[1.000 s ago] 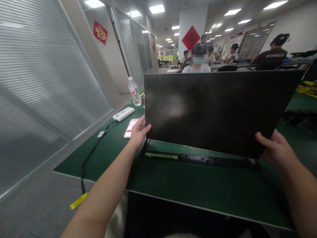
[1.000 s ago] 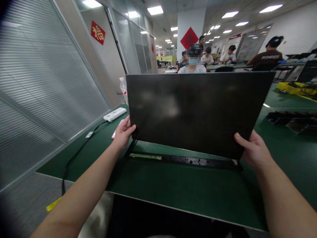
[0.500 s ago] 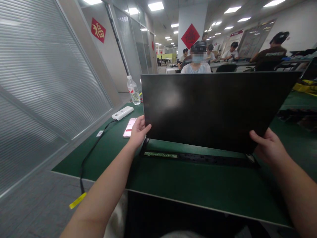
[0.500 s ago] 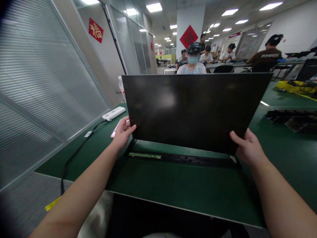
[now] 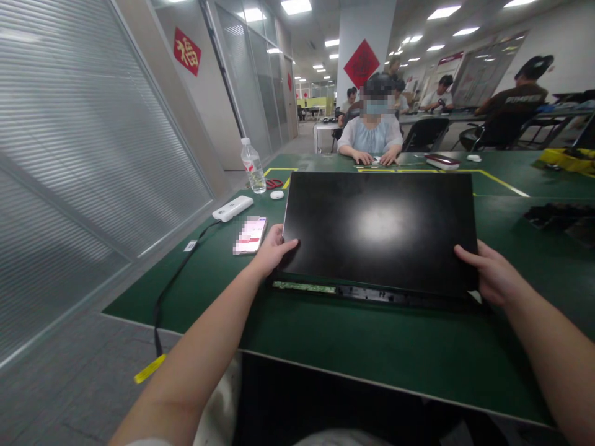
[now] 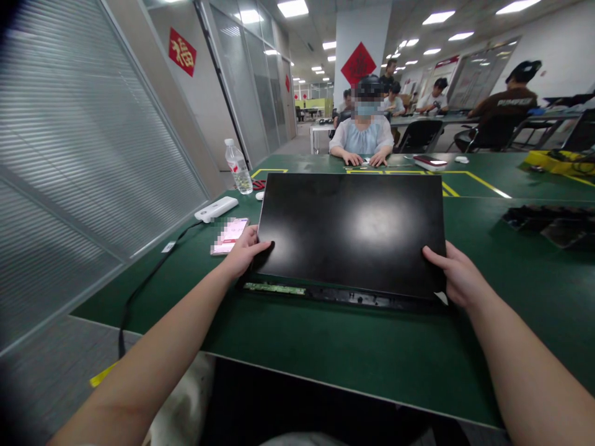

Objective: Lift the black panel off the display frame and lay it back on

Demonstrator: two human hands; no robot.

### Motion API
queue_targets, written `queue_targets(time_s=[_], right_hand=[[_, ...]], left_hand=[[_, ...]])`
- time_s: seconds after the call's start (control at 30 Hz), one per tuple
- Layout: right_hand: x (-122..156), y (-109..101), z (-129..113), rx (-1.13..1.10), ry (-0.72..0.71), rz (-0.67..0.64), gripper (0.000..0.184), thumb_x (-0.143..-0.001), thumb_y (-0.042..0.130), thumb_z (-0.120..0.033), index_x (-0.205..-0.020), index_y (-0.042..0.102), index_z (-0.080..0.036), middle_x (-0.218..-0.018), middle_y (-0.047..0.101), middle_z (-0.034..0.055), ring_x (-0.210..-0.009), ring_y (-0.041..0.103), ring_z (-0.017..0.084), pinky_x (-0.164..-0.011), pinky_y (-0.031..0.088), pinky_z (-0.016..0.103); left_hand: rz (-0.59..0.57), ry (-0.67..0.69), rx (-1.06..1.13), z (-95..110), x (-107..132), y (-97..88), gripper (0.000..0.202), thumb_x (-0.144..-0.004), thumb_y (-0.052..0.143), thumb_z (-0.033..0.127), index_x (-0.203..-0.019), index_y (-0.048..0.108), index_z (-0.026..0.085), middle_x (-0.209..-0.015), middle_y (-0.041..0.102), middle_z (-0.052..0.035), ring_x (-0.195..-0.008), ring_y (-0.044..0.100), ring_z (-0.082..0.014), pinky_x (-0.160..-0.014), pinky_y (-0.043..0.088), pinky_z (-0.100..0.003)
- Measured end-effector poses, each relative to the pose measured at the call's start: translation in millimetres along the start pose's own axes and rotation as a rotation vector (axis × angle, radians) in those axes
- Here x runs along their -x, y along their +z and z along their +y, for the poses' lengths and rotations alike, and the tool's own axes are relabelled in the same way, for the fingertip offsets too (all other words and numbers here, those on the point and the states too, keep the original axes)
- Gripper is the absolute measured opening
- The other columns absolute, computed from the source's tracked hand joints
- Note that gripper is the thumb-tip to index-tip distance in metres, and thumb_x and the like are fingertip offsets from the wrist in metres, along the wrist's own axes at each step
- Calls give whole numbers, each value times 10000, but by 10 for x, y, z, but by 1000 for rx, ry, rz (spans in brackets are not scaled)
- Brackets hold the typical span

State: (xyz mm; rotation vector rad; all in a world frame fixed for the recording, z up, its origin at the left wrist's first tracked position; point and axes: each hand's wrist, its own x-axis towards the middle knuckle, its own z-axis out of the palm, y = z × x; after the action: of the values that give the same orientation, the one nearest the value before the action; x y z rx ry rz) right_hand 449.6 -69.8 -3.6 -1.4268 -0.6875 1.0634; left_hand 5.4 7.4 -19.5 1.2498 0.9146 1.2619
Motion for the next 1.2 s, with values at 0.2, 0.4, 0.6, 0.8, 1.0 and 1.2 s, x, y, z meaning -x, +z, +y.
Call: queue_targets(time_s=[0.2, 0.4, 0.6, 0.8, 1.0, 1.2], right_hand=[[-6, 27, 20, 39, 21, 33, 397, -630, 787, -189, -1001, 716, -311, -981, 799, 32, -782, 762, 253, -604, 639, 331], [38, 66, -15, 83, 45, 58, 401, -623, 802, -211, -1002, 719, -309, -924, 796, 35, -694, 742, 244, -469, 570, 289], [32, 77, -12, 87, 70, 70, 336, -659, 750, -165, -968, 716, -293, -880, 790, 36, -664, 726, 229, -493, 570, 288], [-4, 42, 12, 100, 75, 51, 350, -679, 756, -180, -1002, 722, -308, -906, 791, 32, -691, 730, 232, -523, 585, 299], [22, 66, 4, 103, 58, 61, 339, -677, 751, -171, -992, 720, -292, -894, 790, 33, -680, 727, 223, -514, 581, 282], [25, 56, 14, 101, 51, 58, 336, -654, 791, -203, -970, 721, -296, -915, 794, 34, -717, 738, 238, -513, 577, 282]], left_hand=[[-16, -43, -67, -27, 1, -38, 676, -625, 908, 205, -1157, 490, 188, -1183, 712, -112, -1205, 655, -332, -1118, 421, -589], [-62, 8, -133, -51, -8, -69, 802, -620, 891, 160, -1305, 473, 189, -1351, 635, -153, -1344, 564, -346, -1189, 359, -572], [-72, 11, -130, -37, -14, -63, 801, -607, 873, 147, -1302, 477, 176, -1368, 621, -167, -1358, 547, -348, -1210, 324, -554], [-62, -28, -119, -46, -26, -94, 736, -602, 865, 128, -1229, 485, 203, -1296, 661, -119, -1334, 569, -341, -1177, 372, -563], [-50, -45, -129, -38, -33, -94, 728, -578, 869, 130, -1185, 476, 208, -1253, 670, -105, -1307, 586, -339, -1155, 401, -548], [-43, -36, -143, -20, -28, -86, 707, -572, 867, 128, -1166, 493, 209, -1237, 675, -106, -1297, 588, -336, -1173, 364, -550]])
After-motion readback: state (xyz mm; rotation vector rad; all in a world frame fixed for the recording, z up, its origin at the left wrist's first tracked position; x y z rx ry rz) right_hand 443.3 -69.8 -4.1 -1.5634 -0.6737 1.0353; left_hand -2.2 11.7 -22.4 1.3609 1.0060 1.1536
